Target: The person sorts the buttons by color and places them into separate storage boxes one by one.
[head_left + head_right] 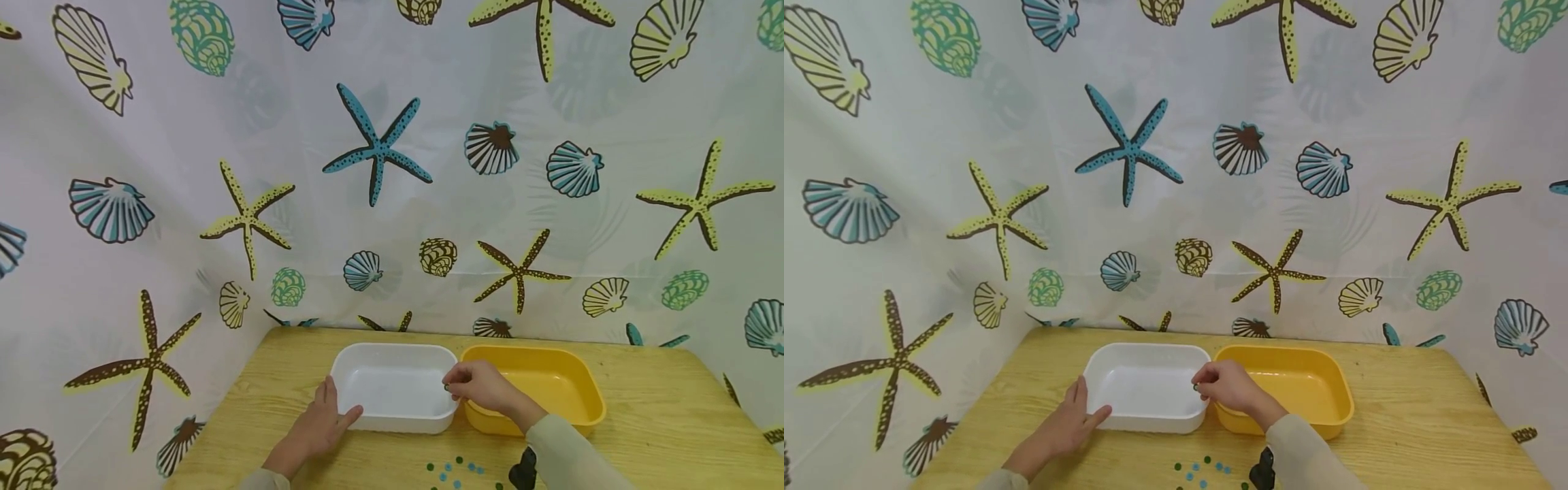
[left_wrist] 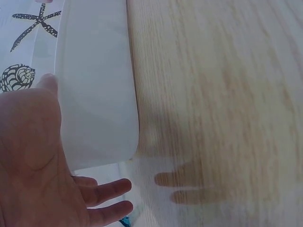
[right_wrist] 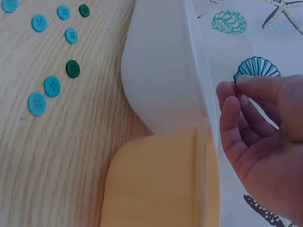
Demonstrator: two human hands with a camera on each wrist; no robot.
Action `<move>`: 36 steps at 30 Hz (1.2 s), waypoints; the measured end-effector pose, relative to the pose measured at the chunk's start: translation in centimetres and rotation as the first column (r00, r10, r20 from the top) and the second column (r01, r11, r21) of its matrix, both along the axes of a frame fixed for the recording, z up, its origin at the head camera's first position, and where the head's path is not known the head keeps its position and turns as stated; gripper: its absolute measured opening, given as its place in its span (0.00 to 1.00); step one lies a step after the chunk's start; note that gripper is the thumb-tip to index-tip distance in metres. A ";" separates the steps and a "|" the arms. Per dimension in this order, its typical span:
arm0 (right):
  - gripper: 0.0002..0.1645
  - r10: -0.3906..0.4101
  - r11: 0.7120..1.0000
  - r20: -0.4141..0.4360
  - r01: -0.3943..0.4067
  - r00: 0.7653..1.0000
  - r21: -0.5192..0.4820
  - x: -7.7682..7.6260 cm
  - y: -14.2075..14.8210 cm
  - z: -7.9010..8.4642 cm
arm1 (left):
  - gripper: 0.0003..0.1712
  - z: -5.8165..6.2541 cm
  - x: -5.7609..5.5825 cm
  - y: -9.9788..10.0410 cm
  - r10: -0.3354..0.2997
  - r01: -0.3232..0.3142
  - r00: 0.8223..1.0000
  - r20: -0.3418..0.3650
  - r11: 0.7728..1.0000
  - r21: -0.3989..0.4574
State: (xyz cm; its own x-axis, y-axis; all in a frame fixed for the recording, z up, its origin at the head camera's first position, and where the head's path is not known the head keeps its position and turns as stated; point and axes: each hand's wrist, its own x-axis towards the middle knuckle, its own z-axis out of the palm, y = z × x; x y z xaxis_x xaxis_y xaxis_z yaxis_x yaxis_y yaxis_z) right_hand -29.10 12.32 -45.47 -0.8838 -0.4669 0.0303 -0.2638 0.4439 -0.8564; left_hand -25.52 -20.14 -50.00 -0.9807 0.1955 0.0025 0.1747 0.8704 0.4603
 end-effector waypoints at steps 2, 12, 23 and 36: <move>0.07 0.005 1.000 -0.008 -0.006 1.000 -0.012 -0.2 -0.3 0.0 | 0.58 0.0 0.0 -0.1 -0.001 0.001 1.000 0.001 1.000 0.001; 0.08 -0.041 0.998 0.039 0.043 0.998 -0.037 -1.4 -0.7 -0.7 | 0.59 -0.3 -0.1 -0.2 0.000 0.000 1.000 0.024 1.000 0.006; 0.06 -0.112 0.994 0.039 0.112 0.993 0.008 -2.0 -1.3 -1.2 | 0.59 -0.2 -0.2 -0.4 -0.004 0.005 1.000 0.012 1.000 -0.026; 0.07 -0.139 0.990 0.036 0.139 0.990 0.001 -2.1 -1.6 -1.4 | 0.59 -0.3 -0.3 -0.4 0.003 -0.003 1.000 0.028 1.000 -0.023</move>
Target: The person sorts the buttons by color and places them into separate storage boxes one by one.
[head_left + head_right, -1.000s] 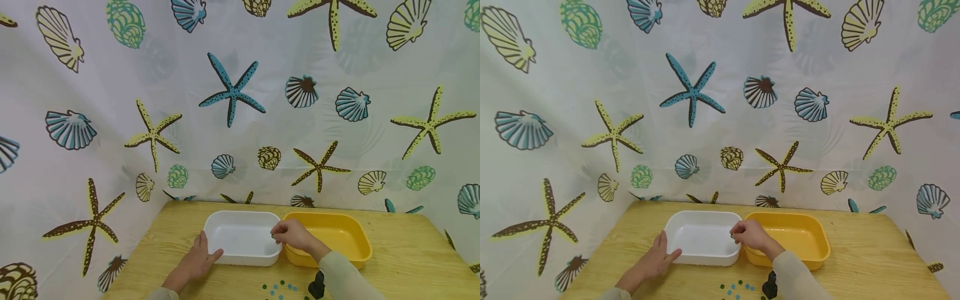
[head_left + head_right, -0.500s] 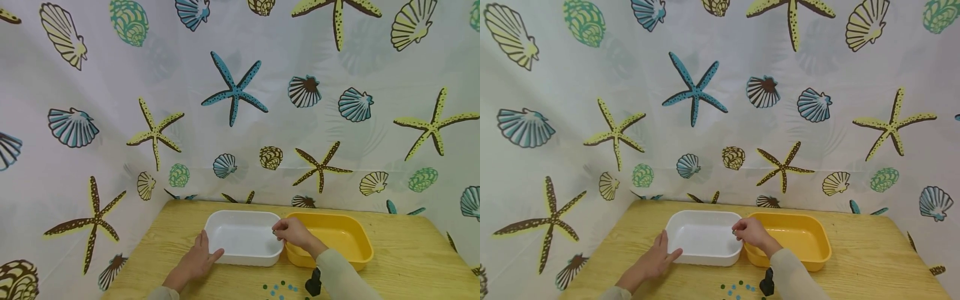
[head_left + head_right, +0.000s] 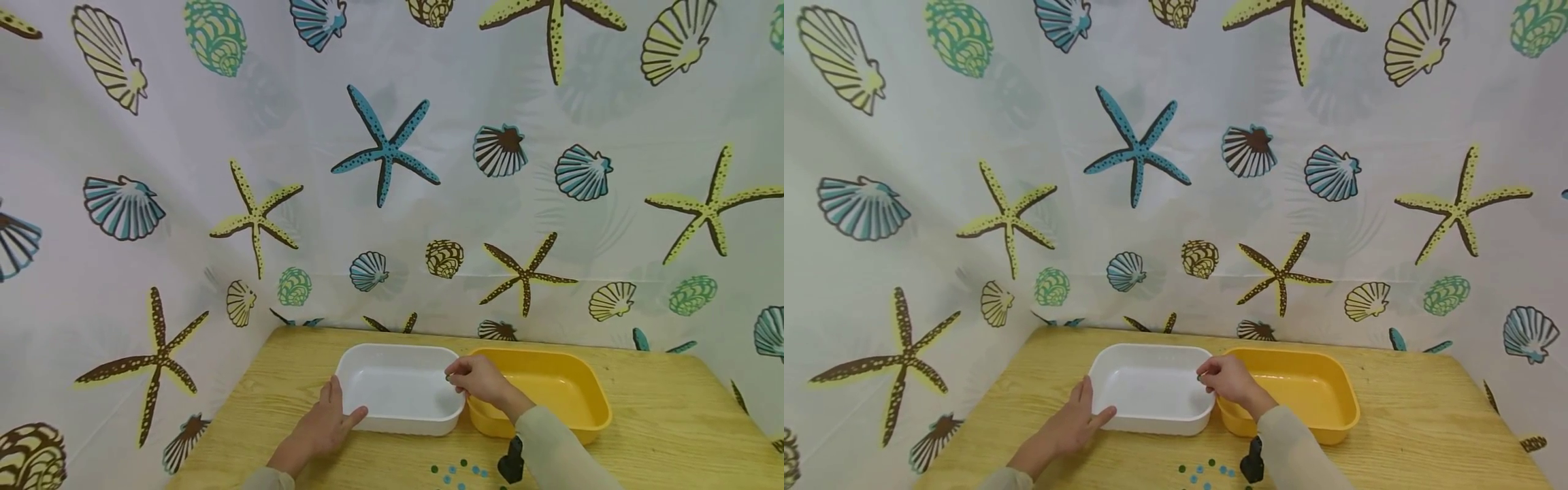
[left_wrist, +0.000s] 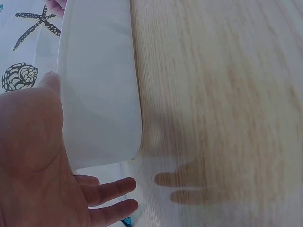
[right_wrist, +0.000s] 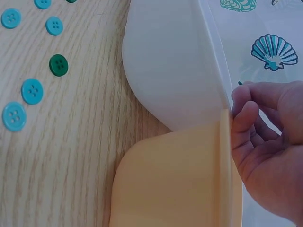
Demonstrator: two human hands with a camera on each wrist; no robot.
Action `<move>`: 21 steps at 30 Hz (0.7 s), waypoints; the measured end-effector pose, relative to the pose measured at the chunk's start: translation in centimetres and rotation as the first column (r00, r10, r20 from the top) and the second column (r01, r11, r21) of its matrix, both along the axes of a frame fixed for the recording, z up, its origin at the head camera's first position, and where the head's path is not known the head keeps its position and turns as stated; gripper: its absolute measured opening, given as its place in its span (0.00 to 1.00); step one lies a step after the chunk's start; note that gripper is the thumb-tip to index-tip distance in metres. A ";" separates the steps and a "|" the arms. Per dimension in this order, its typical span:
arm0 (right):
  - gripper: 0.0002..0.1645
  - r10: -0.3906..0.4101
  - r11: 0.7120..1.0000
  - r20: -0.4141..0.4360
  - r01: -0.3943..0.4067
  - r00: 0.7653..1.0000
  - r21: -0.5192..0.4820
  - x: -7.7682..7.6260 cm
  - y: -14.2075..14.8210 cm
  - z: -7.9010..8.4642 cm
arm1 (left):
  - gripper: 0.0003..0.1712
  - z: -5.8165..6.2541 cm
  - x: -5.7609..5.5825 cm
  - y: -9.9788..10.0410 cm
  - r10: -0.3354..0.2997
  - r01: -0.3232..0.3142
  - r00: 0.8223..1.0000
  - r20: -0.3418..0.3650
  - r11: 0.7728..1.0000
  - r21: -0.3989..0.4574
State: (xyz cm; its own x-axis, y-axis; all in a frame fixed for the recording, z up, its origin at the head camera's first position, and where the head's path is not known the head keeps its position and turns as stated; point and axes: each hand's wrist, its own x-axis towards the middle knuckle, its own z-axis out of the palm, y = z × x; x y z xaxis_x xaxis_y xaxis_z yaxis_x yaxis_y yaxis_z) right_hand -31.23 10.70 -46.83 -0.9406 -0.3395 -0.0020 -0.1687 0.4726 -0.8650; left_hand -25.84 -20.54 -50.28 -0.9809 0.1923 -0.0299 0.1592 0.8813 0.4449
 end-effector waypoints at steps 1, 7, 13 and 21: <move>0.08 -0.002 1.000 0.003 0.002 1.000 -0.002 0.0 0.0 0.1 | 0.58 0.0 0.0 0.0 0.000 0.000 1.000 0.004 1.000 0.001; 0.09 -0.023 1.000 0.022 0.023 0.999 -0.004 0.2 0.0 0.3 | 0.59 0.2 0.1 0.2 -0.007 0.007 1.000 0.016 1.000 0.005; 0.11 -0.029 1.000 0.049 0.029 0.998 -0.002 0.0 0.2 0.2 | 0.58 0.1 0.0 0.3 -0.005 0.005 1.000 0.012 1.000 0.006; 0.10 0.011 1.000 0.031 -0.011 0.999 0.001 0.4 0.8 0.4 | 0.56 0.3 0.2 0.3 0.003 -0.003 1.000 0.003 1.000 0.005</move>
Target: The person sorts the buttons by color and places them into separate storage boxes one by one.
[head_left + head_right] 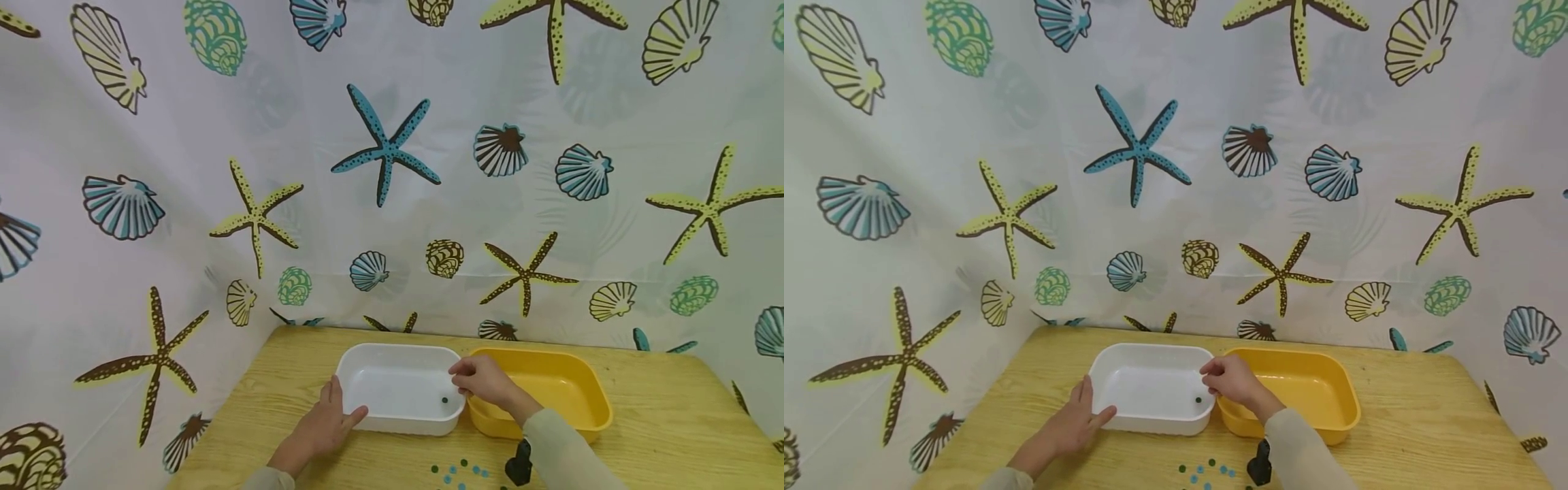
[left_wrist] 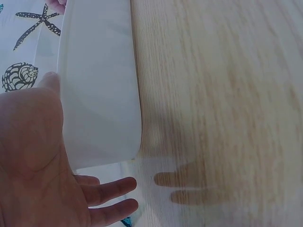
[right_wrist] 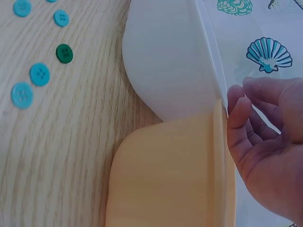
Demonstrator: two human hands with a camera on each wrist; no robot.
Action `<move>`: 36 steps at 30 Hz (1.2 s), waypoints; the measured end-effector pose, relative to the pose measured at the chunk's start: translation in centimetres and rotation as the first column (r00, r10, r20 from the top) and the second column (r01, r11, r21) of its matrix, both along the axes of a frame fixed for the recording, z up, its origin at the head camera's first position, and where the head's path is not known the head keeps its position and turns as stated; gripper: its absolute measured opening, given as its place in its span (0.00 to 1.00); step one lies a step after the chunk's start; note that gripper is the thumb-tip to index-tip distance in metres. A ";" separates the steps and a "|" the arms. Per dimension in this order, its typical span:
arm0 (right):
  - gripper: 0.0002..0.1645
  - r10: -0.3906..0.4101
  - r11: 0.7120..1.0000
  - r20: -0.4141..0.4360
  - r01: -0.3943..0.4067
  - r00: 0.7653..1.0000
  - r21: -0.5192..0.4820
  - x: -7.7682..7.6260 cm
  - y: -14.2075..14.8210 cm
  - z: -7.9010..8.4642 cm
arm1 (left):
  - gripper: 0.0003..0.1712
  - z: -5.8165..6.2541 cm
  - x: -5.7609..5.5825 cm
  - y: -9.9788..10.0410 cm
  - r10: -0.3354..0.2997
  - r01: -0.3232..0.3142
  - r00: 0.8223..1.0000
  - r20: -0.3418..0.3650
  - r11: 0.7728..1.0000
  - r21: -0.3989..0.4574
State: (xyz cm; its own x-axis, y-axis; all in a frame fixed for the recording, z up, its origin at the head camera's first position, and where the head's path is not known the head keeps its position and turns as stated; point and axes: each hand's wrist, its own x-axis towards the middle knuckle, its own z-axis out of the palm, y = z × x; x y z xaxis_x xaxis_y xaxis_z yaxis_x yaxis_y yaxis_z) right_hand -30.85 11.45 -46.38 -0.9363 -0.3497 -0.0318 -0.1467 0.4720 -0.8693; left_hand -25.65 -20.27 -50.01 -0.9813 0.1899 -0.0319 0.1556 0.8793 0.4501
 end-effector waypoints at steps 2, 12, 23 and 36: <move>0.10 0.016 1.000 -0.017 -0.016 1.000 0.006 0.3 0.5 0.0 | 0.56 -0.1 -0.1 0.0 0.003 -0.003 1.000 0.003 1.000 -0.002; 0.09 0.159 0.987 -0.075 -0.158 0.984 0.018 2.3 3.5 0.1 | 0.59 -0.4 -0.2 0.1 0.001 -0.001 1.000 0.018 1.000 0.001; 0.08 0.234 0.969 -0.033 -0.231 0.972 0.084 5.6 5.5 0.2 | 0.59 -0.2 -0.1 0.2 -0.003 0.003 1.000 0.008 1.000 -0.003; 0.05 0.368 0.913 -0.061 -0.348 0.928 0.215 8.8 7.5 -1.8 | 0.59 -0.6 -0.4 0.0 0.014 -0.014 1.000 0.015 1.000 -0.017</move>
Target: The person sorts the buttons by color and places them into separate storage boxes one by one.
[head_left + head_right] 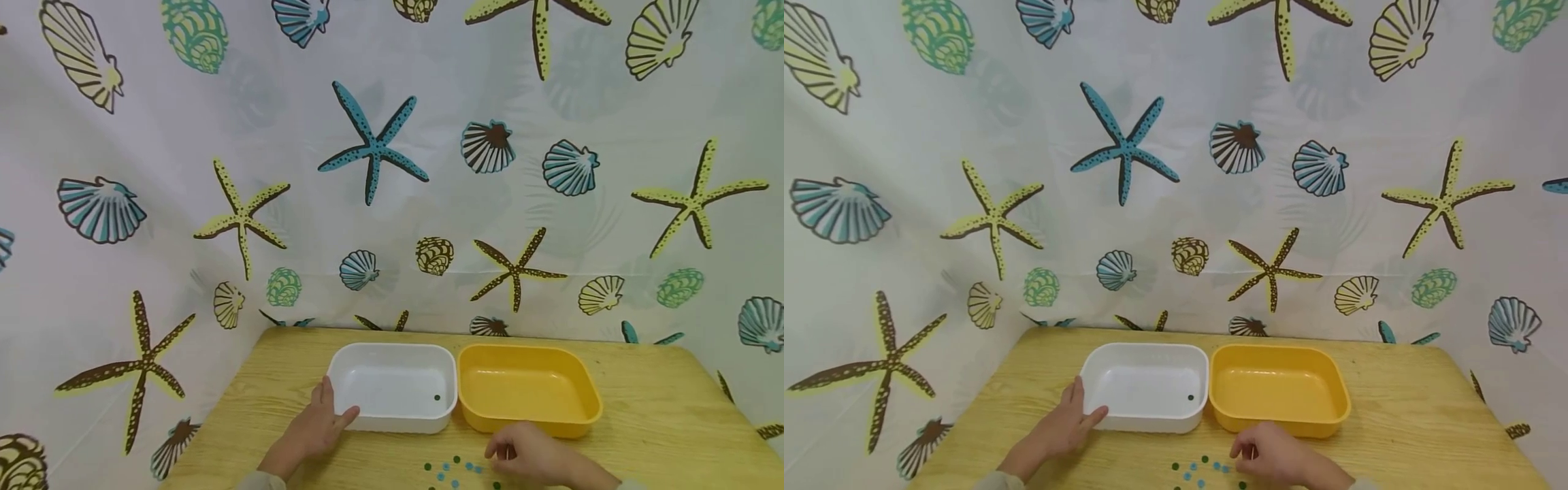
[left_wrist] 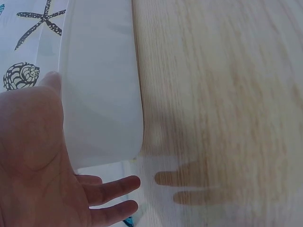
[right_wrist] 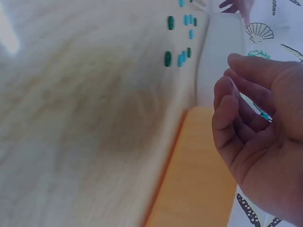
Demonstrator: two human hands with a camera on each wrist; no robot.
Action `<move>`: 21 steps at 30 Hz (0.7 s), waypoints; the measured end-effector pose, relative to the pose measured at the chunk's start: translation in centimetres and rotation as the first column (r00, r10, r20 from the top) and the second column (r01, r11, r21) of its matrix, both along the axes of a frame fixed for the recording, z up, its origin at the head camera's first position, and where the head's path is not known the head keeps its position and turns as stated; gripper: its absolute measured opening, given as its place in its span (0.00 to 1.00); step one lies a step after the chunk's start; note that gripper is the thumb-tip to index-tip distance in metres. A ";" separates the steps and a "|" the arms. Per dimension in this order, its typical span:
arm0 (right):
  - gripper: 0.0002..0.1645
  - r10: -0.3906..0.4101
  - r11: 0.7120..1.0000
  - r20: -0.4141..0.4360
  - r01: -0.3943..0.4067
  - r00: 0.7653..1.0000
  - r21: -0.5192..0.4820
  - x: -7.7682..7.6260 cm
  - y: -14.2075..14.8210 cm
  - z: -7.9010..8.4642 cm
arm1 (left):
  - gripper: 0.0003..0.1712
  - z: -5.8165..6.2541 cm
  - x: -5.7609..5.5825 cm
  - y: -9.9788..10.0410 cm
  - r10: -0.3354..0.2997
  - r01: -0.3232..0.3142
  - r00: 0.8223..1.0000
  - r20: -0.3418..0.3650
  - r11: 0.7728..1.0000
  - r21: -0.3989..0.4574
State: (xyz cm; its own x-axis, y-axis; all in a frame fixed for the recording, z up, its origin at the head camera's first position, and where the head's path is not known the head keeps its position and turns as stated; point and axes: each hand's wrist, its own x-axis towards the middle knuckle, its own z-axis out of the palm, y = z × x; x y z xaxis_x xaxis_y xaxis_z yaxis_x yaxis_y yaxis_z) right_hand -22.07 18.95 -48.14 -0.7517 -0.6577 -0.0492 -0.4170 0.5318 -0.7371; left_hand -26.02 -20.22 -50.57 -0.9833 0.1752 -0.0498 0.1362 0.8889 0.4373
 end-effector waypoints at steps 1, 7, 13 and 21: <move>0.05 0.003 1.000 0.006 -0.004 1.000 0.010 0.1 0.1 -0.2 | 0.59 0.0 0.0 -0.1 0.003 -0.003 1.000 0.003 1.000 -0.003; 0.09 0.016 1.000 0.089 -0.016 0.996 0.005 0.2 0.5 -1.2 | 0.59 0.3 0.0 -0.3 0.005 -0.005 1.000 0.009 1.000 -0.006; 0.11 0.016 1.000 0.120 -0.018 0.993 0.013 0.0 0.8 -2.5 | 0.57 0.4 0.1 -0.1 -0.012 0.013 1.000 -0.005 1.000 0.007; 0.12 0.087 0.996 0.074 -0.087 0.994 0.002 -0.4 1.3 -3.7 | 0.60 0.3 0.0 0.0 -0.013 0.013 1.000 0.015 1.000 0.013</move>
State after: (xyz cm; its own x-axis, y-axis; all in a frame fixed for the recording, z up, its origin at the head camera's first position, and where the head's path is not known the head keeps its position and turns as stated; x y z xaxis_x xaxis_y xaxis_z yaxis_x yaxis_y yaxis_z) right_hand -22.48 20.30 -51.80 -0.6859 -0.7199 -0.1059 -0.4065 0.4999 -0.7648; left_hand -26.00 -20.20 -50.27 -0.9800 0.1889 -0.0619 0.1415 0.8815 0.4505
